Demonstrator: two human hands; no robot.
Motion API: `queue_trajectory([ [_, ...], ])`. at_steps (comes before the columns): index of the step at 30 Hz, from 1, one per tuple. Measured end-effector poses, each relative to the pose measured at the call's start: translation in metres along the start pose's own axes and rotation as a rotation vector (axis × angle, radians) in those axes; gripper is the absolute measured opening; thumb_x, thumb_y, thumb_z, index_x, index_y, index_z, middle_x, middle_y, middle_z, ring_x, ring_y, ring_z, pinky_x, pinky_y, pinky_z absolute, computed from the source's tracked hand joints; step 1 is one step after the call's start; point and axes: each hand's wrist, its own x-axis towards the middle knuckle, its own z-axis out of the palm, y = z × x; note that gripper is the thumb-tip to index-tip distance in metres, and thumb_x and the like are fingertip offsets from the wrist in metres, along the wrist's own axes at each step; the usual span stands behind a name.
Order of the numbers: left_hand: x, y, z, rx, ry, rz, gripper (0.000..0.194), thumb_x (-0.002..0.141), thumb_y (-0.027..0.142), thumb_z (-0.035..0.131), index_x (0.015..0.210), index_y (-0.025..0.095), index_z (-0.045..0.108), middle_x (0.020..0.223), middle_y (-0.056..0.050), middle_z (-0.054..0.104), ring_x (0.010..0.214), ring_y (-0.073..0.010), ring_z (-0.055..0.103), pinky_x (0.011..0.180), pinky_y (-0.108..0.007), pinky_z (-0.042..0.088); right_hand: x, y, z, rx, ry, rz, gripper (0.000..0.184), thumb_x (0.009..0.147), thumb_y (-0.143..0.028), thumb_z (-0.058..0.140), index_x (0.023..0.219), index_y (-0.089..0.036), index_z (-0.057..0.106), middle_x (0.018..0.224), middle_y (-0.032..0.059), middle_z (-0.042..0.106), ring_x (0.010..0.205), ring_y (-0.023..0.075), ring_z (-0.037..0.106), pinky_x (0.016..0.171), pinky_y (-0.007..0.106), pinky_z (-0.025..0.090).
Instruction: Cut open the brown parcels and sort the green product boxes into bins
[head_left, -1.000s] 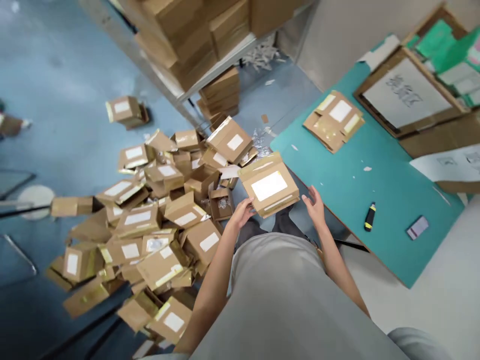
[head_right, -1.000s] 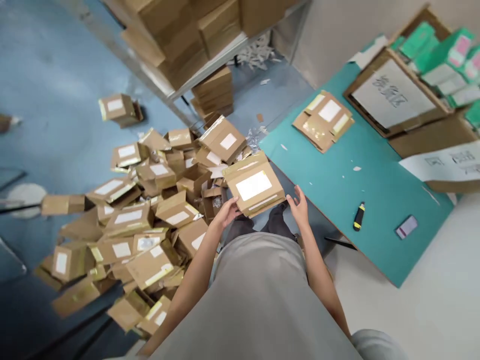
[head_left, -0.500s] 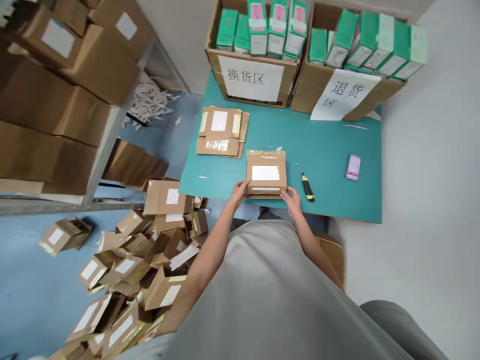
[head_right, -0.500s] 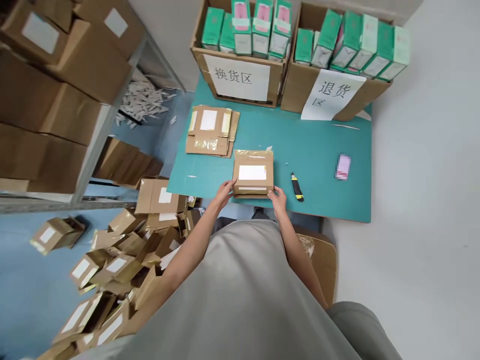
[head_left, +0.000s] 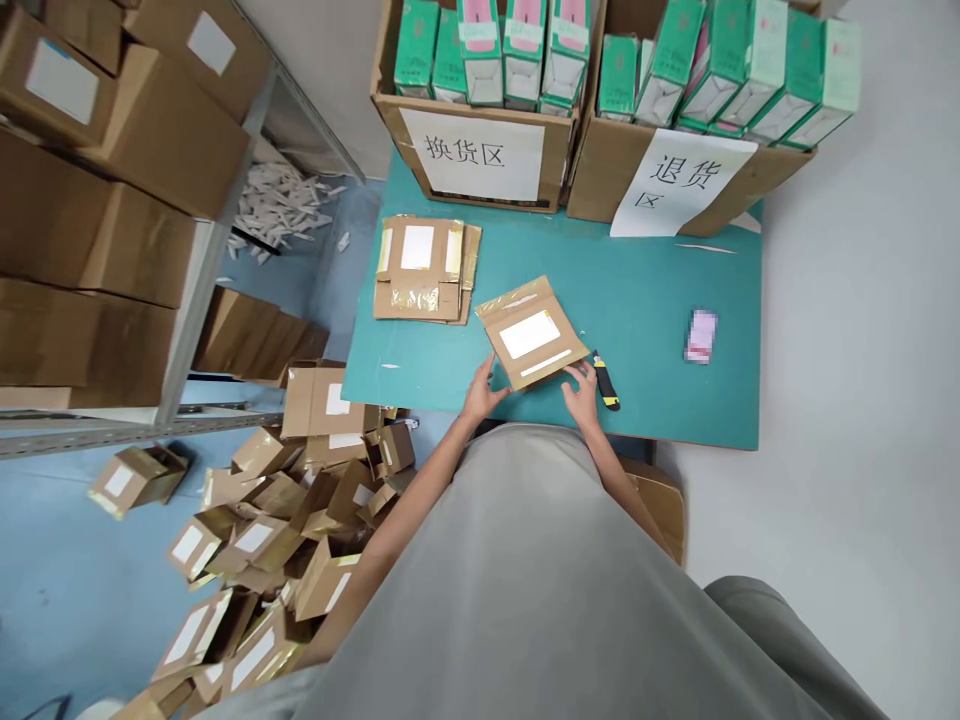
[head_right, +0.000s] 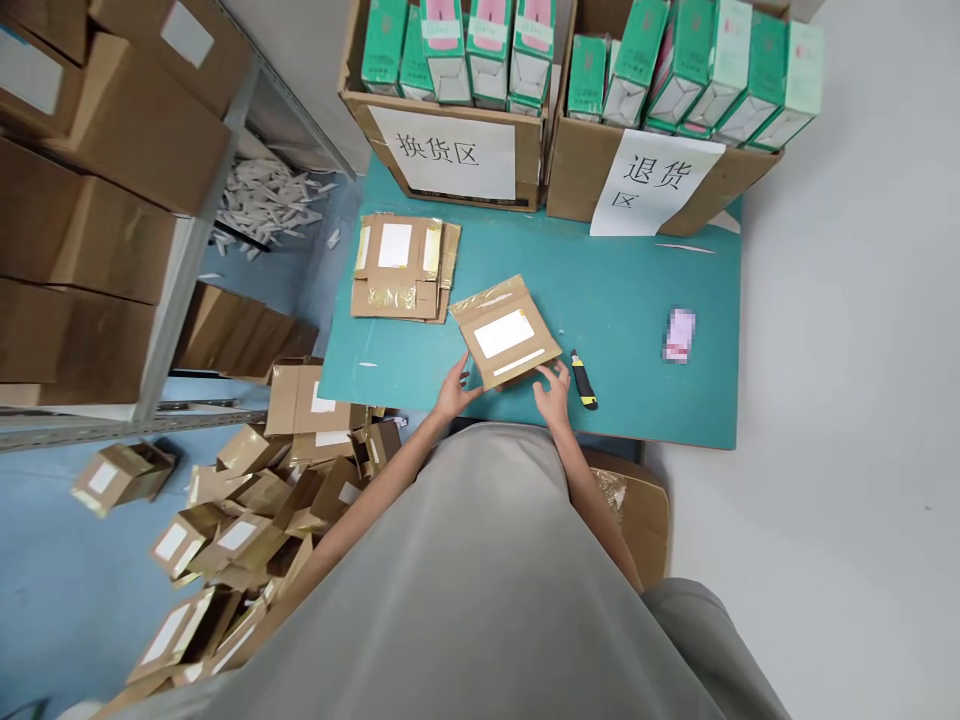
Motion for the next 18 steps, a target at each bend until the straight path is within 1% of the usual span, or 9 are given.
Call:
queue_trajectory([
  [3,0.006,0.007,0.007,0.114,-0.021,0.082,0.119,0.071,0.042,0.102,0.174,0.023,0.047,0.183,-0.022,0.035,0.162,-0.0457,0.046,0.133,-0.054,0.04,0.022,0.006,-0.002,-0.236,-0.09,-0.143,0.037,0.084,-0.023,0.073,0.119,-0.025,0.085,0.183,0.0083,0.041,0.176,0.0358,0.021,0.145,0.058,0.018],
  [5,0.01,0.014,0.012,0.205,-0.013,0.159,0.123,0.073,0.045,0.102,0.177,0.021,0.042,0.188,-0.025,0.021,0.169,-0.0498,0.034,0.137,-0.058,0.033,0.04,0.009,0.001,-0.305,-0.134,-0.189,0.039,0.083,-0.02,0.072,0.121,-0.022,0.085,0.183,0.0104,0.042,0.177,0.0374,0.017,0.146,0.059,0.016],
  [7,0.015,0.021,0.019,0.332,-0.059,0.277,0.118,0.072,0.041,0.105,0.174,0.022,0.049,0.19,-0.024,0.014,0.174,-0.0527,0.02,0.141,-0.063,0.022,0.058,0.009,0.006,-0.368,-0.15,-0.225,0.046,0.083,-0.018,0.072,0.127,-0.019,0.084,0.178,0.0151,0.05,0.175,0.0389,0.021,0.145,0.058,0.017],
  [9,0.018,0.025,0.027,0.457,-0.15,0.401,0.103,0.071,0.034,0.105,0.164,0.025,0.063,0.191,-0.02,0.017,0.176,-0.0528,0.011,0.142,-0.068,0.012,0.072,0.006,0.013,-0.427,-0.16,-0.265,0.052,0.084,-0.018,0.072,0.135,-0.016,0.081,0.17,0.0185,0.058,0.171,0.0397,0.029,0.144,0.057,0.02],
  [11,0.021,0.026,0.037,0.522,-0.176,0.457,0.076,0.079,0.035,0.1,0.15,0.026,0.074,0.189,-0.017,0.025,0.177,-0.0505,0.011,0.142,-0.07,0.01,0.079,0.002,0.021,-0.488,-0.171,-0.321,0.053,0.087,-0.021,0.072,0.139,-0.015,0.078,0.165,0.0194,0.061,0.167,0.0398,0.035,0.142,0.058,0.024],
  [13,0.026,0.027,0.042,0.512,-0.077,0.435,0.043,0.095,0.04,0.086,0.134,0.022,0.083,0.185,-0.017,0.036,0.176,-0.0469,0.019,0.143,-0.068,0.017,0.08,-0.002,0.026,-0.555,-0.149,-0.367,0.047,0.094,-0.025,0.069,0.139,-0.016,0.077,0.166,0.0199,0.058,0.166,0.0391,0.037,0.141,0.059,0.028],
  [14,0.028,0.027,0.042,0.486,-0.011,0.415,0.034,0.101,0.042,0.078,0.126,0.02,0.085,0.181,-0.018,0.043,0.175,-0.0448,0.024,0.143,-0.066,0.02,0.079,-0.004,0.028,-0.584,-0.113,-0.361,0.044,0.098,-0.027,0.068,0.14,-0.015,0.076,0.167,0.0212,0.056,0.165,0.0391,0.038,0.14,0.059,0.03],
  [16,0.035,0.03,0.036,0.415,0.088,0.392,0.034,0.108,0.046,0.068,0.115,0.02,0.088,0.171,-0.019,0.057,0.172,-0.042,0.034,0.143,-0.065,0.024,0.077,-0.004,0.031,-0.619,0.001,-0.276,0.05,0.101,-0.034,0.07,0.146,-0.011,0.069,0.168,0.0265,0.05,0.163,0.0407,0.041,0.137,0.058,0.034],
  [18,0.042,0.034,0.023,0.34,0.116,0.384,0.036,0.107,0.051,0.069,0.111,0.02,0.088,0.162,-0.018,0.066,0.169,-0.0419,0.039,0.141,-0.065,0.028,0.075,-0.005,0.034,-0.615,0.094,-0.172,0.077,0.097,-0.043,0.078,0.159,-0.005,0.054,0.169,0.0331,0.043,0.161,0.0438,0.044,0.134,0.057,0.039],
])
